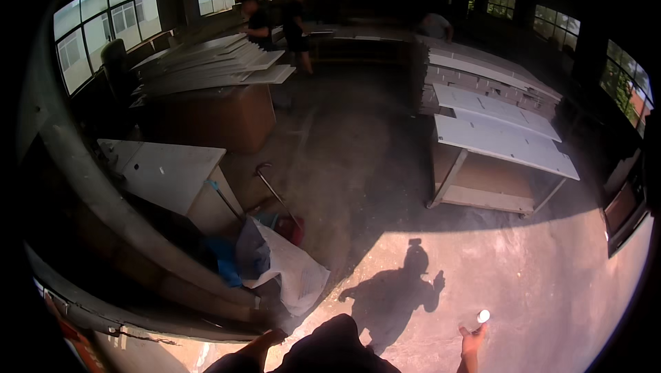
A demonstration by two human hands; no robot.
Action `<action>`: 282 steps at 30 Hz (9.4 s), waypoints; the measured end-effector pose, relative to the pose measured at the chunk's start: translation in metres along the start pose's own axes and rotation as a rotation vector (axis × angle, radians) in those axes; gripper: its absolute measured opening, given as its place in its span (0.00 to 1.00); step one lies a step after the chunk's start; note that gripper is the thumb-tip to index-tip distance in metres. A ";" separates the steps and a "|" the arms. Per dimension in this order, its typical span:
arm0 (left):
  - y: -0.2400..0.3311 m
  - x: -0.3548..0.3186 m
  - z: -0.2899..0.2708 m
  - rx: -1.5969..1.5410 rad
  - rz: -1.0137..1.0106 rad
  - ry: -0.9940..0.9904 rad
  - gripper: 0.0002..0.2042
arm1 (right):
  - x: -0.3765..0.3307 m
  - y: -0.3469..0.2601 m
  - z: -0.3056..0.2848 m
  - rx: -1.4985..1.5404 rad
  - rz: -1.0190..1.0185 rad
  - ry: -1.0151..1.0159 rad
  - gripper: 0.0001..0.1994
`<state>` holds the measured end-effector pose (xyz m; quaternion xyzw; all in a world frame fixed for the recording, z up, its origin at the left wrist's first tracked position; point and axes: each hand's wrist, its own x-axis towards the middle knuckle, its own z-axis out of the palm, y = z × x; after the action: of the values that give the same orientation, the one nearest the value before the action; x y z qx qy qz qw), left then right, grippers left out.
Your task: The person applies adhesive from a caulking gun into circular holes on stacked white panels. They then insert small white plastic plugs into the holes and wipe the surface with a cloth. The person also moves and stacks large white panels labeled 'PET' on a workbench.
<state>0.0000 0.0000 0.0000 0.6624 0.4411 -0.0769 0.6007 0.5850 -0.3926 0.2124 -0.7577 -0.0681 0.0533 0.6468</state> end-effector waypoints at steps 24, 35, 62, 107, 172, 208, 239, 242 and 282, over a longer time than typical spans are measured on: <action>0.655 0.620 -0.374 -0.345 0.381 0.479 0.14 | 0.559 -0.224 0.733 0.007 0.012 -0.723 0.29; 0.500 0.655 -0.391 0.281 -0.326 0.016 0.21 | 0.742 -0.423 1.251 0.178 -0.171 -1.219 0.32; 0.761 1.051 -0.850 -0.153 -0.500 1.184 0.11 | 0.779 -0.580 1.963 0.387 -0.020 -1.527 0.17; 0.917 1.308 -0.819 -0.398 -0.522 0.398 0.16 | 1.084 -0.411 2.080 -0.315 -0.210 -2.009 0.14; 0.240 0.905 -2.617 -1.806 -0.246 1.720 0.16 | -0.688 -0.730 3.622 -0.050 -0.835 -2.586 0.15; 0.186 0.853 -2.920 -1.839 -0.170 2.293 0.15 | -0.874 -0.929 3.791 0.390 -1.318 -2.687 0.20; 0.542 0.845 -2.673 -0.595 0.319 3.718 0.16 | -0.455 -0.947 3.310 2.450 -1.161 -2.531 0.34; 0.555 0.816 -2.662 -0.525 0.543 3.612 0.19 | -0.469 -0.928 3.304 2.142 -0.867 -2.659 0.40; 0.572 0.697 -2.504 -0.705 1.553 2.566 0.27 | -0.294 -0.986 3.152 1.184 -1.361 -2.179 0.42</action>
<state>-0.2675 2.5679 0.6434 0.1687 0.1970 0.9526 -0.1589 -0.2705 2.7750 0.6875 0.2222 -0.8409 0.3055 0.3875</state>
